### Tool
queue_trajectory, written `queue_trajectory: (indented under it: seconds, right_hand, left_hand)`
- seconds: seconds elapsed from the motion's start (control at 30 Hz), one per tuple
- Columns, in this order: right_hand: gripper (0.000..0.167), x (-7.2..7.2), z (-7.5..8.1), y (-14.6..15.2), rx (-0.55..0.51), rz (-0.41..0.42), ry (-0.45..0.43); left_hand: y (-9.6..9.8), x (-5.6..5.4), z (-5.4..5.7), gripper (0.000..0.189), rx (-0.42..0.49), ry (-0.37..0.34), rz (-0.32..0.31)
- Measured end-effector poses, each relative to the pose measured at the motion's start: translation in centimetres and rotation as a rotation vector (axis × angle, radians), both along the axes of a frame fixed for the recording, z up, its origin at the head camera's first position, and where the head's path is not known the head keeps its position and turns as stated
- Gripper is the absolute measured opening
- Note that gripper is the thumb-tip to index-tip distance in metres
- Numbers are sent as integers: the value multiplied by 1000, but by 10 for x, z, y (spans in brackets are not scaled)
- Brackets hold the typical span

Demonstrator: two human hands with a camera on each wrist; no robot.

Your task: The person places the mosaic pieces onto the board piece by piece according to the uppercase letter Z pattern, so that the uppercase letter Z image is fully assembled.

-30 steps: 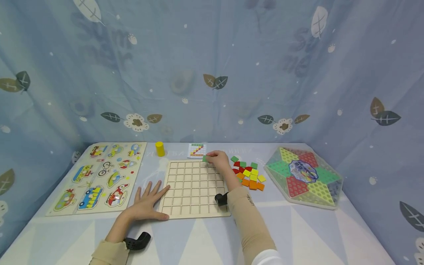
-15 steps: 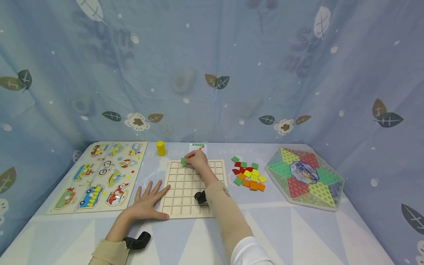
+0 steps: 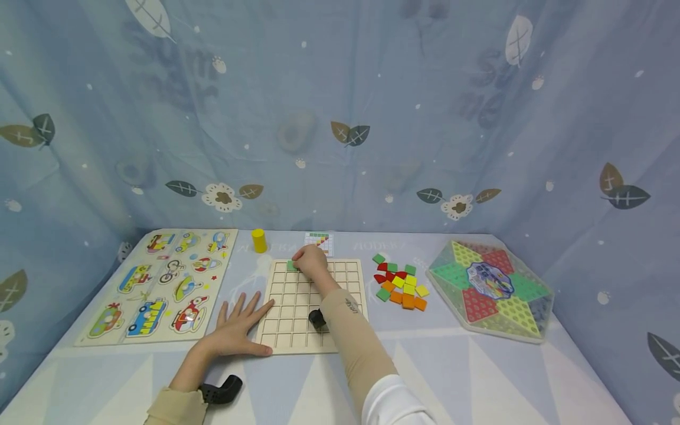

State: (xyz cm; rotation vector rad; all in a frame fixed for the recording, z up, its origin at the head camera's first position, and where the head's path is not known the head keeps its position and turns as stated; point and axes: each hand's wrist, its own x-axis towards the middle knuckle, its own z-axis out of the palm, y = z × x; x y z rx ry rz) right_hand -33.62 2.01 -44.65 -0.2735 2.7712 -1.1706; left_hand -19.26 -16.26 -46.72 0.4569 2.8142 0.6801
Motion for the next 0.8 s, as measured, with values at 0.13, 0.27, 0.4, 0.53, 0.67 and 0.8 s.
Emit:
queue_trajectory:
  seconds: [0.13, 0.27, 0.4, 0.53, 0.67, 0.8]
  right_hand:
    - [8, 0, 1, 1, 28, 9, -12]
    - [8, -1, 1, 2, 24, 3, -22]
    - [14, -3, -2, 11, -100, 7, -41]
    - [19, -4, 0, 25, -242, 5, -67]
    - [20, -5, 4, 38, -293, -18, -80]
    - [20, -4, 8, 52, -305, -38, -69]
  left_hand:
    - [1, 0, 0, 105, -12, 2, -4]
    - [1, 0, 1, 105, -15, -2, 1]
    - [1, 1, 2, 105, -6, -6, 4]
    - [1, 1, 2, 106, -1, -7, -1]
    - [1, 1, 2, 106, 2, -7, -3]
    - [1, 1, 2, 106, 2, -6, -5]
